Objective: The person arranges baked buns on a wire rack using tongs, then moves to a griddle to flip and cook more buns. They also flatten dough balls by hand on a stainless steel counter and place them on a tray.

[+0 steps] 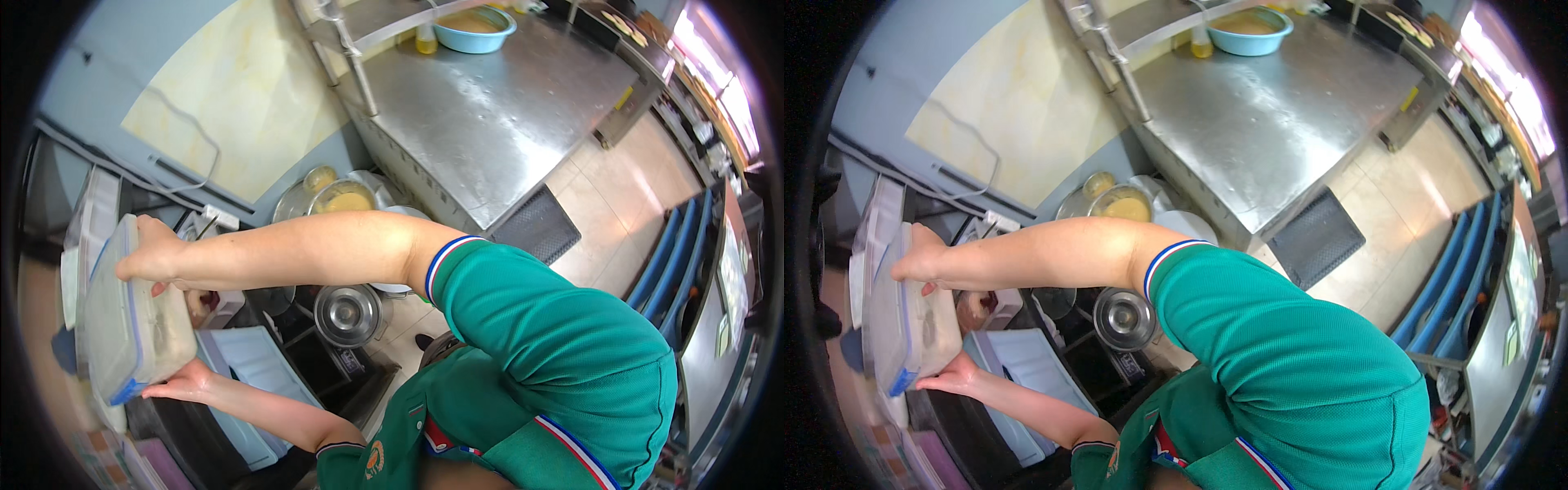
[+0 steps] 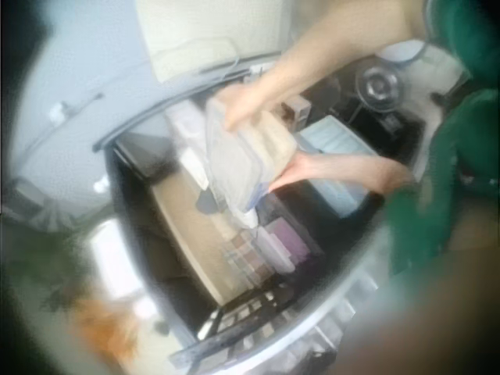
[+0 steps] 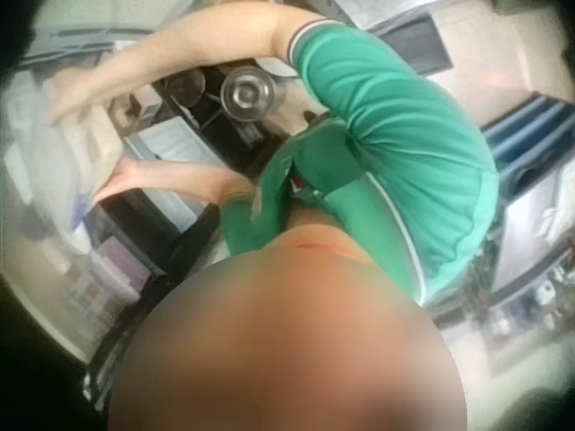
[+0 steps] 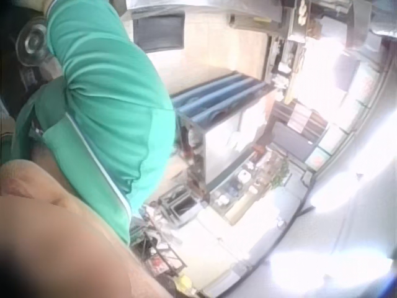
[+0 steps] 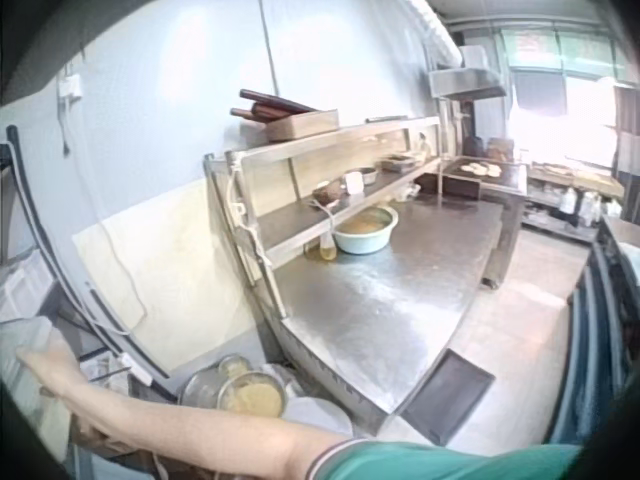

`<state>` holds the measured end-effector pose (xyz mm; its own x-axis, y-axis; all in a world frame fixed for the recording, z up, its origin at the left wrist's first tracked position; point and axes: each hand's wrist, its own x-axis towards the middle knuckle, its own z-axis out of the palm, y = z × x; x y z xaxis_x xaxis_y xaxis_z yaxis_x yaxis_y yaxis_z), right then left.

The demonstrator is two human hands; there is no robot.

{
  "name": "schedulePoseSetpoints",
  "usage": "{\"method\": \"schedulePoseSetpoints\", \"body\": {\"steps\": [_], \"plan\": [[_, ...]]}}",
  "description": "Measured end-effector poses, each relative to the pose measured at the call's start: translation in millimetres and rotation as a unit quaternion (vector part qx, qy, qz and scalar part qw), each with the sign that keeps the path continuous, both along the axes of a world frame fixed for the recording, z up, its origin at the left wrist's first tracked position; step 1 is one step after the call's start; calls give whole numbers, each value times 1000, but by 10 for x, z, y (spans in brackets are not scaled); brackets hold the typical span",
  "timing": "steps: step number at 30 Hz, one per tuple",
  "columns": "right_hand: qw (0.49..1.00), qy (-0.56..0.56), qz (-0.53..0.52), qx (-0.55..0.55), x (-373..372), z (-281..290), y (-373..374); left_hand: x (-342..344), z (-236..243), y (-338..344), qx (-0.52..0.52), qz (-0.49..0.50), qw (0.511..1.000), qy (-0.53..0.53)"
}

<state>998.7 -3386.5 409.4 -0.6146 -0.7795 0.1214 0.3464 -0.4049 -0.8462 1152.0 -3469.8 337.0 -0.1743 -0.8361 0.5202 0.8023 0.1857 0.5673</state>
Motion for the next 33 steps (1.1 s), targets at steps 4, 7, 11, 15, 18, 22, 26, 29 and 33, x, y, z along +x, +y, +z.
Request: {"method": "schedulePoseSetpoints", "body": {"steps": [4,7,11,15,18,22,26,29,33], "plan": [[992,34,-86,91,-367,-286,748,-419,-193,582,-31,-34,998,-30],[945,168,-195,204,-600,-669,1369,-646,-587,1174,80,-143,985,-49],[942,146,-222,203,-855,-1595,2892,-900,-1340,2275,172,-244,948,-113],[907,71,-315,270,-821,-2284,4651,-1222,-1928,3504,280,-457,834,-128],[897,-27,-393,203,-681,-2505,5748,-1556,-2262,4417,340,-538,748,-187],[811,-67,-544,206,-163,-2556,7089,-1935,-2437,5593,304,-712,582,-247],[689,-93,-693,189,563,-2456,7864,-2202,-2434,6666,243,-791,435,-354],[596,-108,-778,167,937,-2413,8219,-2318,-2475,7439,113,-776,426,-451],[490,-169,-839,168,1280,-2638,8685,-2349,-2617,8442,58,-876,300,-373]]}}
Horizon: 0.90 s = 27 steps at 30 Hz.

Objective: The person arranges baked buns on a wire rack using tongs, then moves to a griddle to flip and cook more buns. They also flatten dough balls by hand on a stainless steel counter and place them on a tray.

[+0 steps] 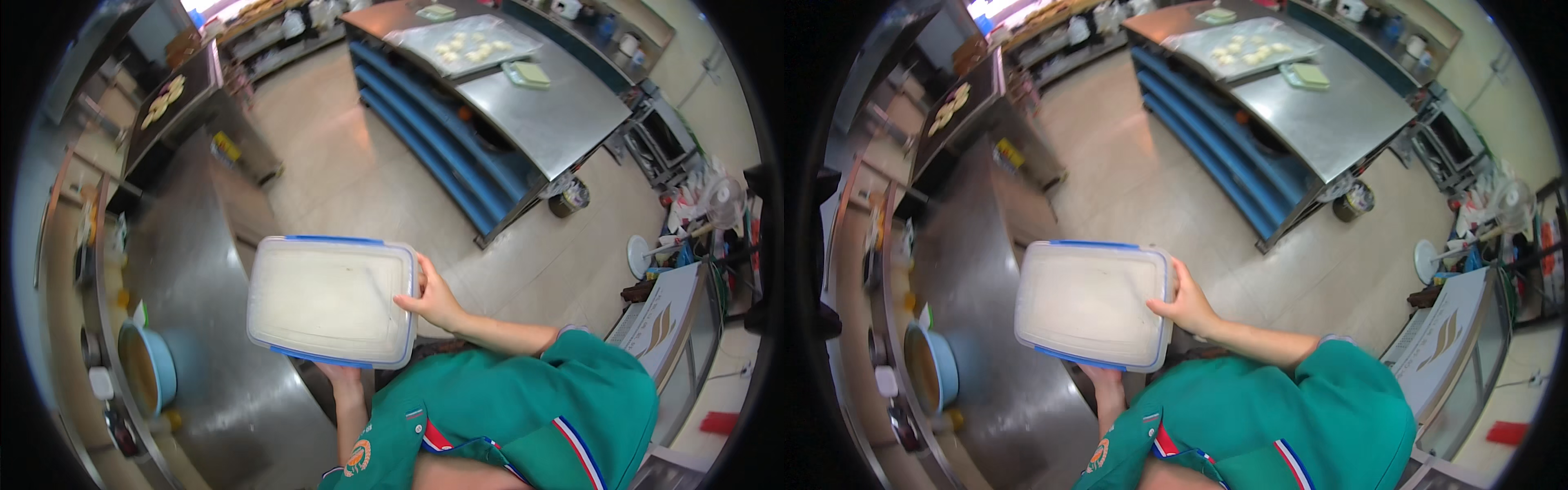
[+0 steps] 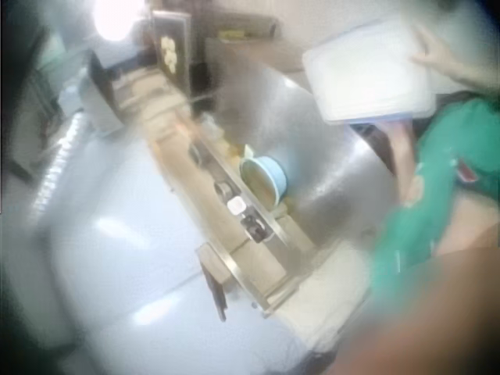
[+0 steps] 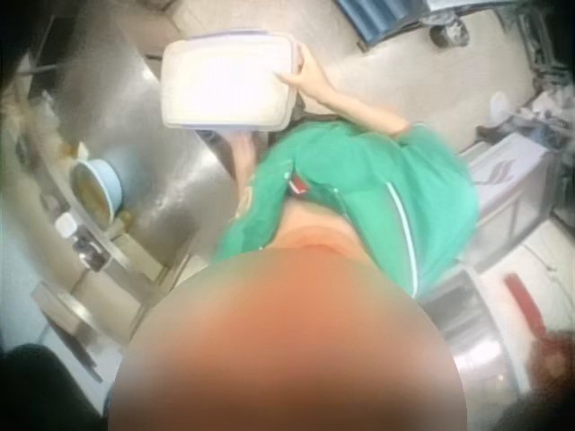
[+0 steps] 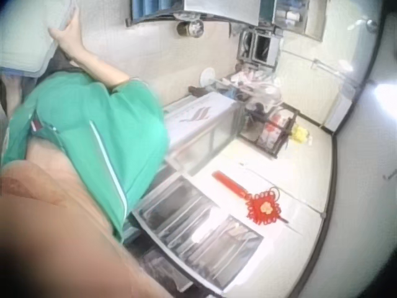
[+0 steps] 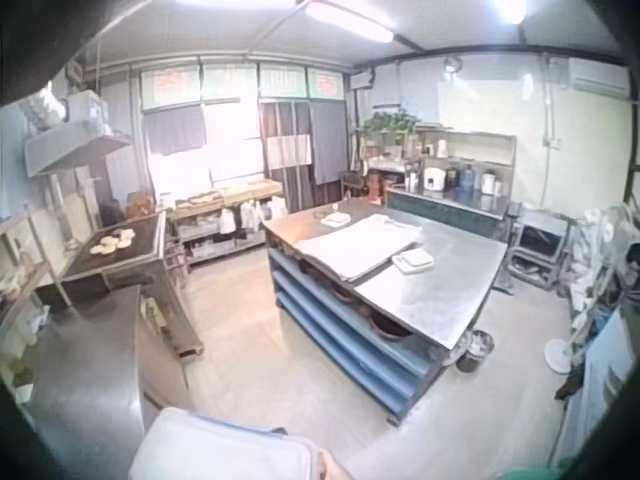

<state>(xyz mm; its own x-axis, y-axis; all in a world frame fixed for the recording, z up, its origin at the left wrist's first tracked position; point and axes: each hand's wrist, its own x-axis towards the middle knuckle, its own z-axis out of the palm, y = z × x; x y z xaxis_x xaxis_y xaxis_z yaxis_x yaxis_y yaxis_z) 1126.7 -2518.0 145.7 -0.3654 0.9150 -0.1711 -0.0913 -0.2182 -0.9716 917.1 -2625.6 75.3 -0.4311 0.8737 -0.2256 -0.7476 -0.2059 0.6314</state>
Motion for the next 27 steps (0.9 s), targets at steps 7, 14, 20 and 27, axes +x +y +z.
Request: {"method": "schedulePoseSetpoints", "body": {"steps": [7,14,20,27], "plan": [[967,16,-251,-26,413,-295,960,230,-194,2012,-4,-215,972,-99],[883,-48,-466,-27,989,-98,1800,943,-105,3878,-87,-493,865,-30],[804,3,-595,-19,1784,-83,2458,2167,-83,5179,-127,-628,768,4],[714,4,-699,-43,2876,-777,3295,3903,-548,6574,-192,-600,763,145]]}}
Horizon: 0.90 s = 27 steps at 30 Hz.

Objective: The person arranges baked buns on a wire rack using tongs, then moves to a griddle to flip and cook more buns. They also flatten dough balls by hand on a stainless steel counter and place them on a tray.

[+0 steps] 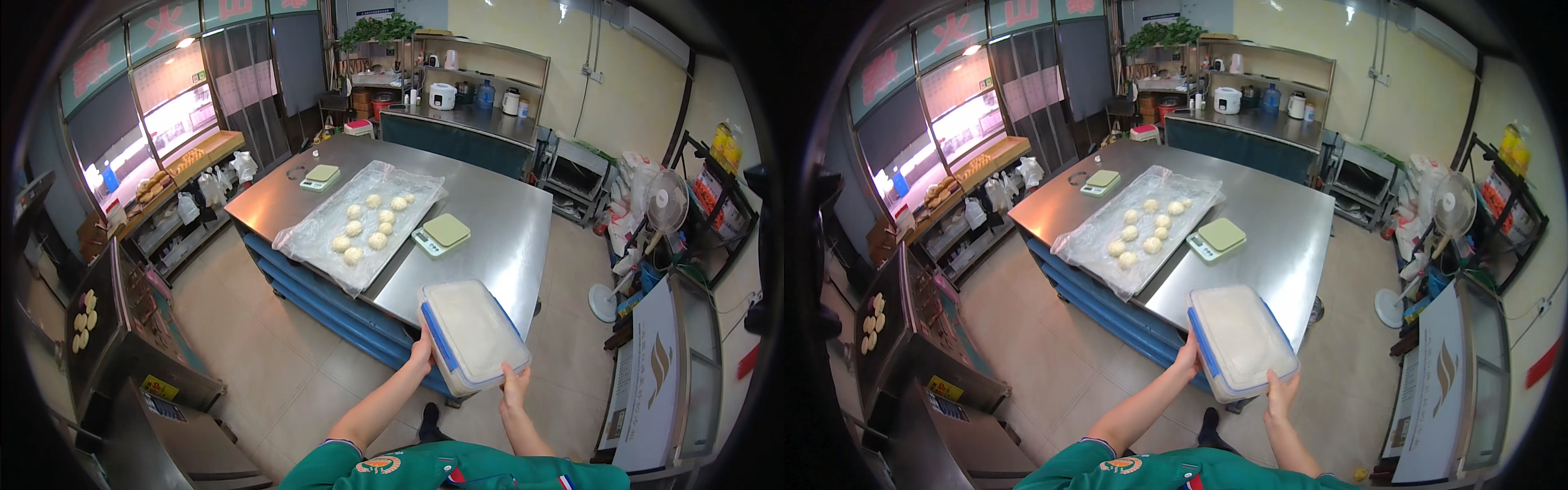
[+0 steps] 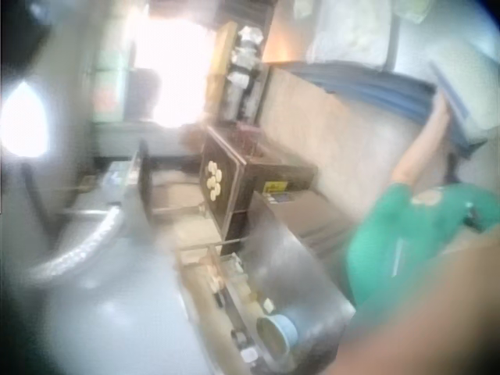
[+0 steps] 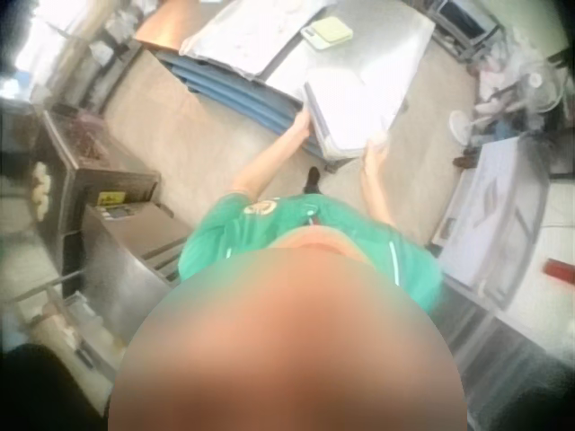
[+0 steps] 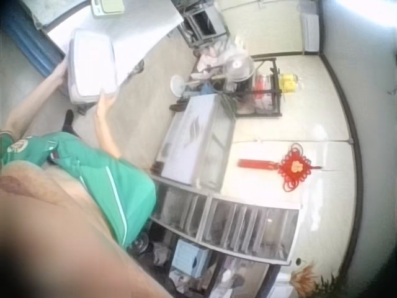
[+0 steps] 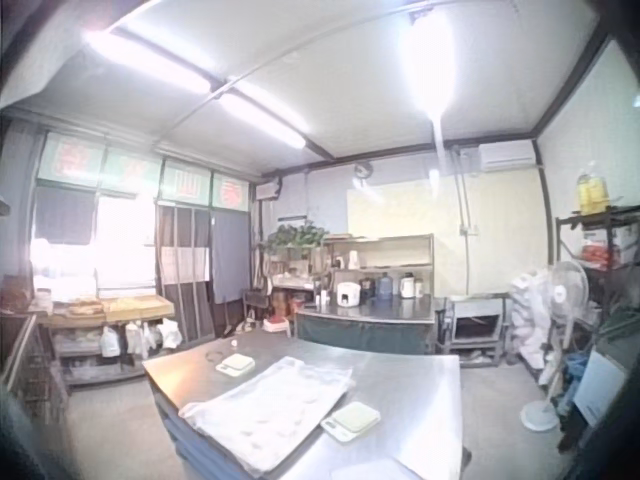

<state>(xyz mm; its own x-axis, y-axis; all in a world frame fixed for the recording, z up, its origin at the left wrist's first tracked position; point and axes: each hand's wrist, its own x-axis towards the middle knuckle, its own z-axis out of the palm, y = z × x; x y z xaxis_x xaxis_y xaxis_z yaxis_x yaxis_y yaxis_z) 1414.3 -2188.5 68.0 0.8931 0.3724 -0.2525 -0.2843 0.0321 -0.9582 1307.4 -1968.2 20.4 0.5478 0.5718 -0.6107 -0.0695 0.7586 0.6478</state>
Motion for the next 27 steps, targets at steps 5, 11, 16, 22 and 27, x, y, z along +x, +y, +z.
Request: {"method": "schedulePoseSetpoints", "body": {"steps": [5,11,16,22,27], "plan": [[992,-61,81,-73,701,-529,246,601,-104,593,125,36,990,58],[954,-204,164,-148,2105,-438,1295,1071,-36,990,400,-46,877,261],[954,-163,177,-181,2453,-644,1778,1268,-335,1227,421,-16,869,259],[956,-170,132,-198,2556,-540,1702,1182,-248,1400,359,46,904,227],[907,-323,171,-211,2371,43,1729,1227,151,1505,594,-86,759,253]]}}
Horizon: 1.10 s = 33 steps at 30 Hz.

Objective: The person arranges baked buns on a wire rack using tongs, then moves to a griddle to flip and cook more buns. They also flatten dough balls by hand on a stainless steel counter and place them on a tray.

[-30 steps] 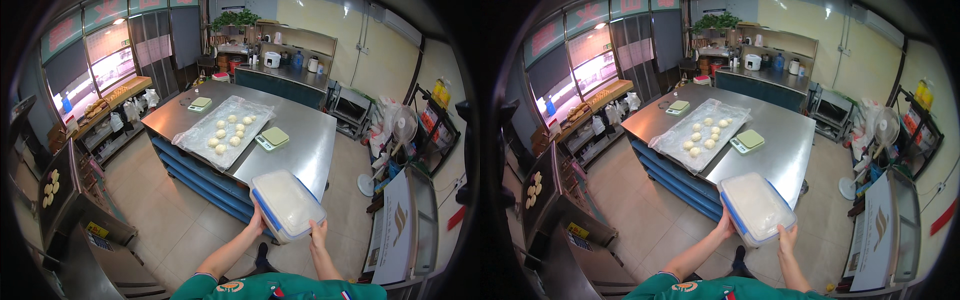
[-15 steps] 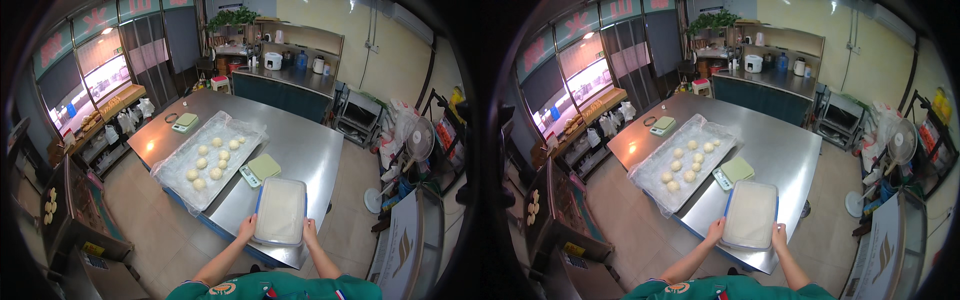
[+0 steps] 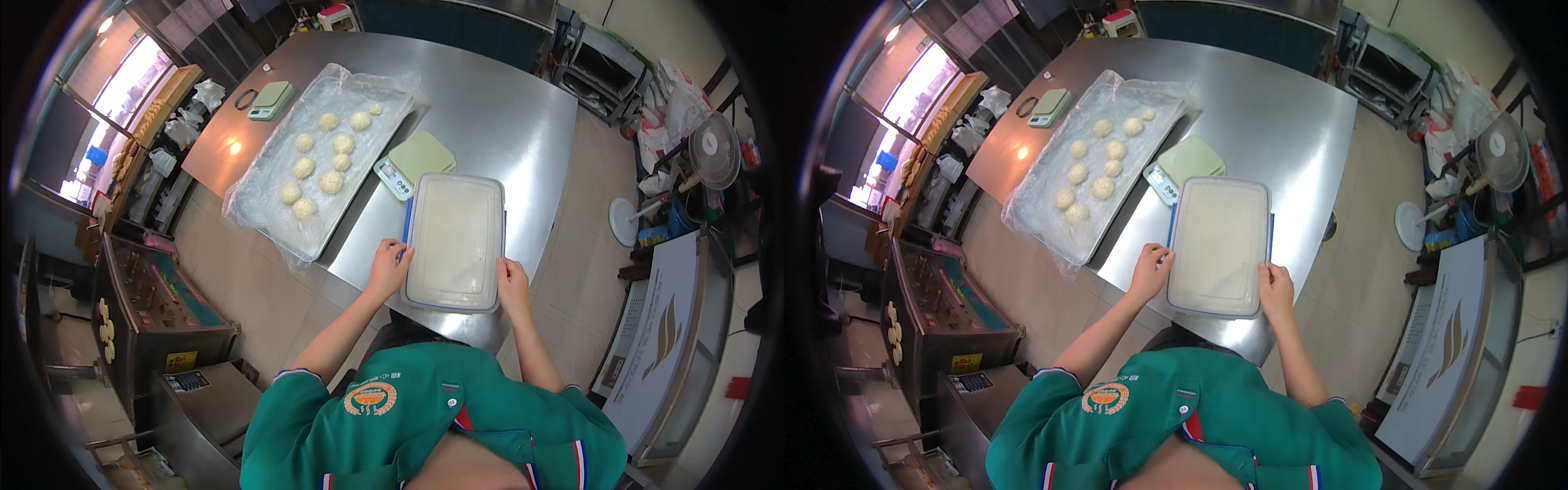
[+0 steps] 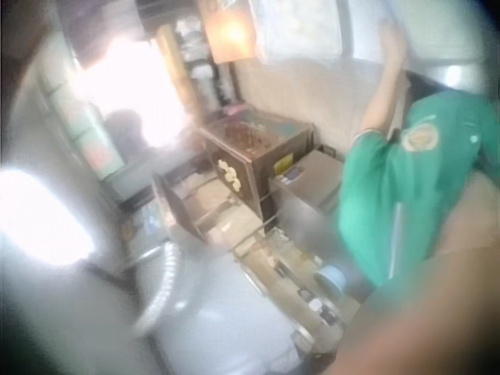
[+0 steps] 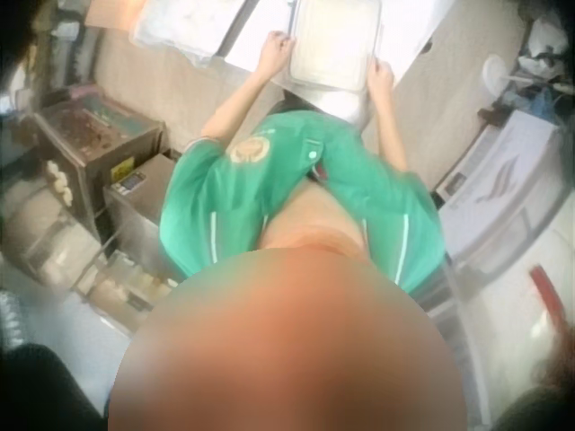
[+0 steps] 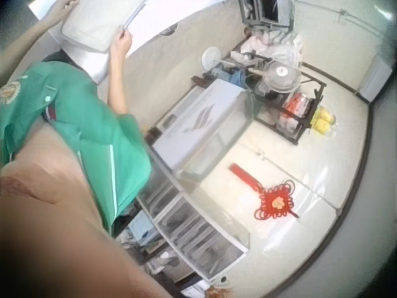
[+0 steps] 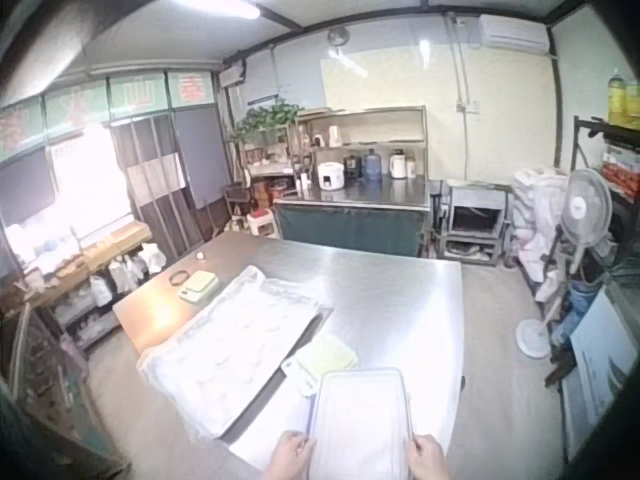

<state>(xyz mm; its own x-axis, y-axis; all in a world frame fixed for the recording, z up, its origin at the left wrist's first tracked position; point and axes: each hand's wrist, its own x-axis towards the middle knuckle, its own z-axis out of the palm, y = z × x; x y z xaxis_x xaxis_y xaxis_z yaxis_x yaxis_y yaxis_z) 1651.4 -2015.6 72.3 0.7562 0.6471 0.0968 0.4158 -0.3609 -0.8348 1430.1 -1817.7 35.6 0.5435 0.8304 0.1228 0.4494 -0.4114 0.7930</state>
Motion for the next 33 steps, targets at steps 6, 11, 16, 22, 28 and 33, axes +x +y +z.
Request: {"method": "schedulePoseSetpoints", "body": {"steps": [6,11,16,22,28,33], "plan": [[997,-74,18,-12,-168,530,133,159,394,-175,-79,37,995,-51],[947,217,97,216,561,1245,482,307,756,124,-88,-35,980,-175],[985,-146,30,86,1229,1100,1277,285,591,310,-36,-61,997,-6],[906,-399,38,-135,1617,5,1675,167,-65,61,-112,-12,994,-10],[926,-357,122,-4,1588,-377,1125,319,-250,-23,-274,123,953,-28],[965,-213,70,-137,737,-1008,87,21,-249,-287,-258,231,928,-137]]}}
